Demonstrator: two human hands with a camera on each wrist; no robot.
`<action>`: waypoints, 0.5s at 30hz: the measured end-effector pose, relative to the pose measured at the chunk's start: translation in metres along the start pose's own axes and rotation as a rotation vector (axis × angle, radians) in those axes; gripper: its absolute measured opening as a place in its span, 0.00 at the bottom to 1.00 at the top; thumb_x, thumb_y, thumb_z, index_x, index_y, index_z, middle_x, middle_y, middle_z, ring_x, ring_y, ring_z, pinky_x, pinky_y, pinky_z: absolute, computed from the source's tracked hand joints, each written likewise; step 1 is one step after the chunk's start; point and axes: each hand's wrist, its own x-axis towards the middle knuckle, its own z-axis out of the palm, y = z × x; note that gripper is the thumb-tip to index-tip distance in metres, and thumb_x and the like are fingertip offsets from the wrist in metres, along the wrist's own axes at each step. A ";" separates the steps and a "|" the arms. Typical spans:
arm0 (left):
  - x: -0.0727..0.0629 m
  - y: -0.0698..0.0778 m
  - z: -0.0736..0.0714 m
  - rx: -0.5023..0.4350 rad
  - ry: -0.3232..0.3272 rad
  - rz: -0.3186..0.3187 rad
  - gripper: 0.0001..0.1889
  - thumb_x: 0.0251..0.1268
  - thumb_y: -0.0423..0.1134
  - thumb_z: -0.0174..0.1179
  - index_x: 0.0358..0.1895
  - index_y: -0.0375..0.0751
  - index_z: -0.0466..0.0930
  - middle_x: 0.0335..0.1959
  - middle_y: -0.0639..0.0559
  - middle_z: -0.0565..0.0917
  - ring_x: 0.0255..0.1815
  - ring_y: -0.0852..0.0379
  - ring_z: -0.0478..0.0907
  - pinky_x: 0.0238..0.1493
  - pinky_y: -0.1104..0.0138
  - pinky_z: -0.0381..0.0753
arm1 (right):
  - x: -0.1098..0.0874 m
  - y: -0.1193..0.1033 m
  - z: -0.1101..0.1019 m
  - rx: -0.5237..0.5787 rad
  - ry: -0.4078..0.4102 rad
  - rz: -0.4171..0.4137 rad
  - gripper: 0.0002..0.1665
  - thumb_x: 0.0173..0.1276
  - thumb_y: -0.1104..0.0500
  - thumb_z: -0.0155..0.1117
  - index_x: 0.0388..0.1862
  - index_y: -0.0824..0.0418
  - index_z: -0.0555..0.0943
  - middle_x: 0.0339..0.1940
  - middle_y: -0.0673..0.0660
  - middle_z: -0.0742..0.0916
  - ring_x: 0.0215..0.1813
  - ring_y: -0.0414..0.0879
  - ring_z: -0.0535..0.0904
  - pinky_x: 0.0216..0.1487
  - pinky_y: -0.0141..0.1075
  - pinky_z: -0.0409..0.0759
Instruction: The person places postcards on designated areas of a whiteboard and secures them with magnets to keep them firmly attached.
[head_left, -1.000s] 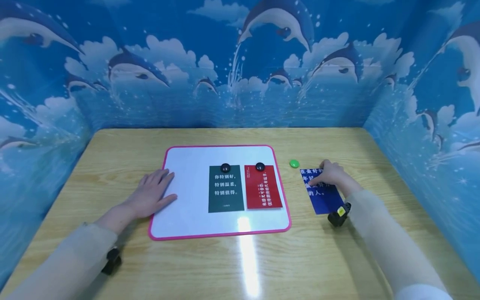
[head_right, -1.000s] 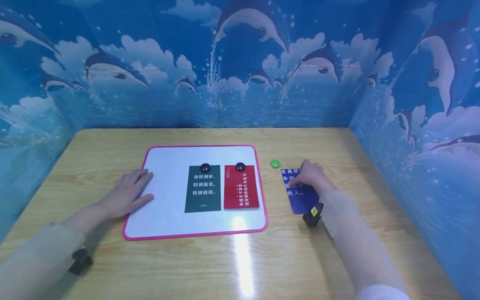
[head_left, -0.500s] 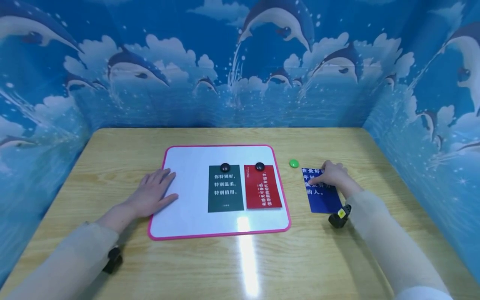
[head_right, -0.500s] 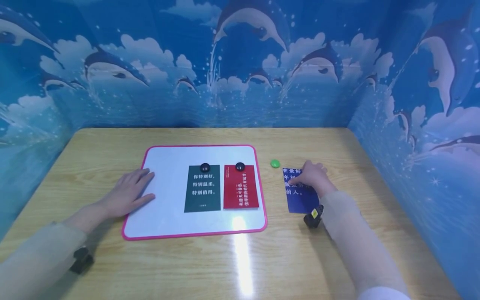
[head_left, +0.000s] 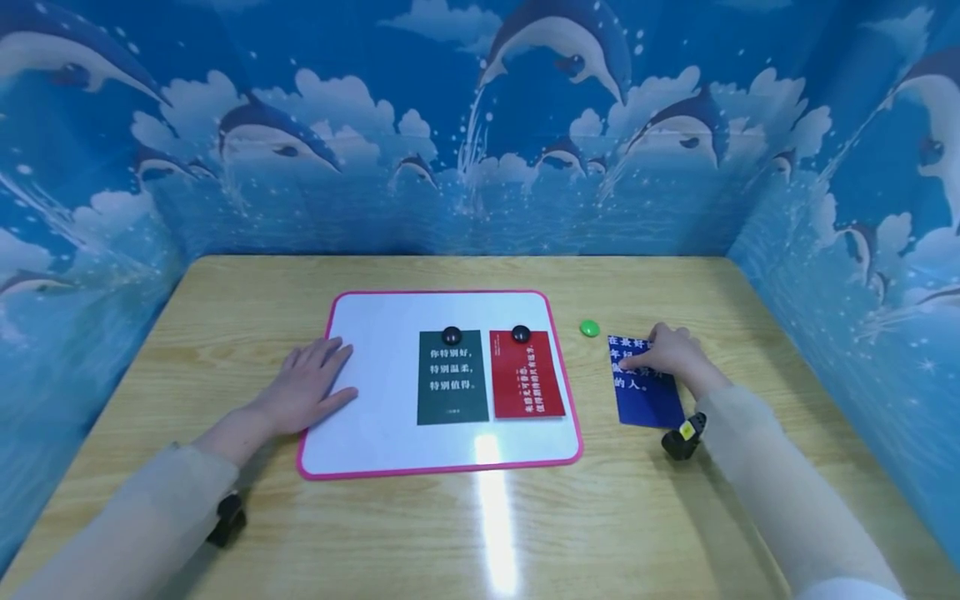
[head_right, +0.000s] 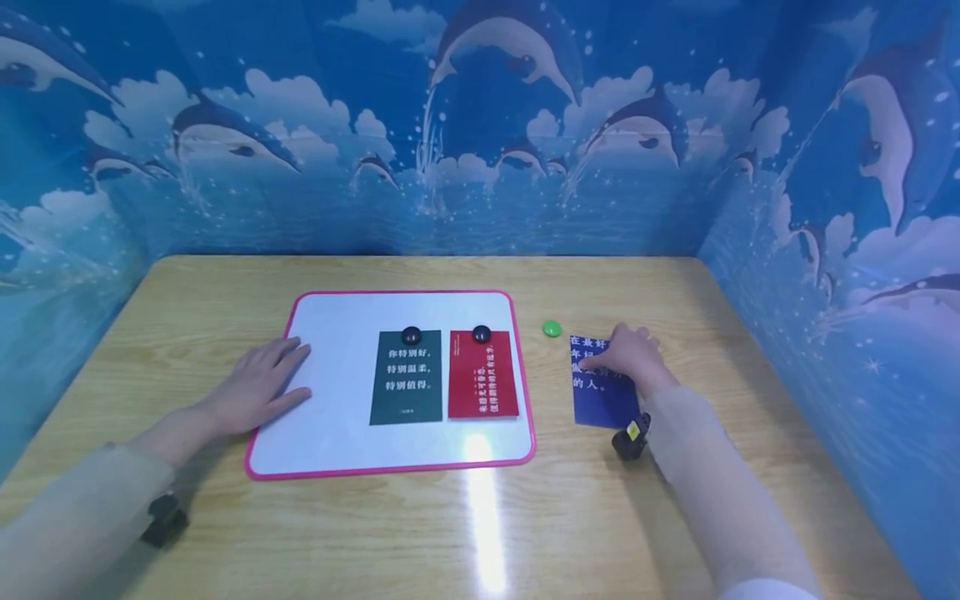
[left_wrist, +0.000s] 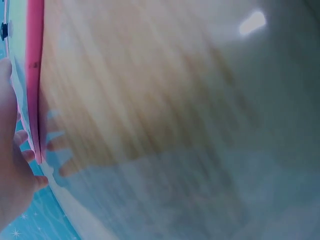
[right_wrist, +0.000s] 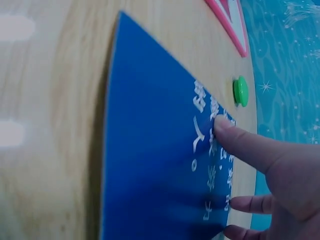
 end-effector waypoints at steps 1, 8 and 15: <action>0.000 0.000 0.000 -0.001 -0.001 0.000 0.39 0.67 0.57 0.49 0.72 0.35 0.52 0.72 0.33 0.53 0.73 0.33 0.45 0.68 0.35 0.44 | 0.000 0.001 0.000 -0.004 0.000 0.003 0.52 0.53 0.39 0.68 0.61 0.75 0.61 0.54 0.76 0.67 0.54 0.67 0.62 0.56 0.57 0.69; 0.001 0.000 0.000 0.001 0.000 0.002 0.39 0.67 0.58 0.49 0.72 0.36 0.52 0.72 0.34 0.53 0.73 0.33 0.45 0.68 0.36 0.45 | 0.001 0.004 0.001 0.001 0.002 0.022 0.51 0.53 0.36 0.67 0.59 0.75 0.64 0.52 0.75 0.68 0.51 0.66 0.63 0.52 0.55 0.71; 0.002 0.002 -0.002 -0.009 -0.015 -0.005 0.39 0.67 0.59 0.48 0.72 0.36 0.51 0.73 0.34 0.52 0.73 0.33 0.44 0.68 0.36 0.44 | -0.005 0.008 -0.005 0.031 -0.033 -0.001 0.59 0.56 0.30 0.59 0.65 0.77 0.57 0.59 0.80 0.62 0.58 0.73 0.59 0.58 0.61 0.68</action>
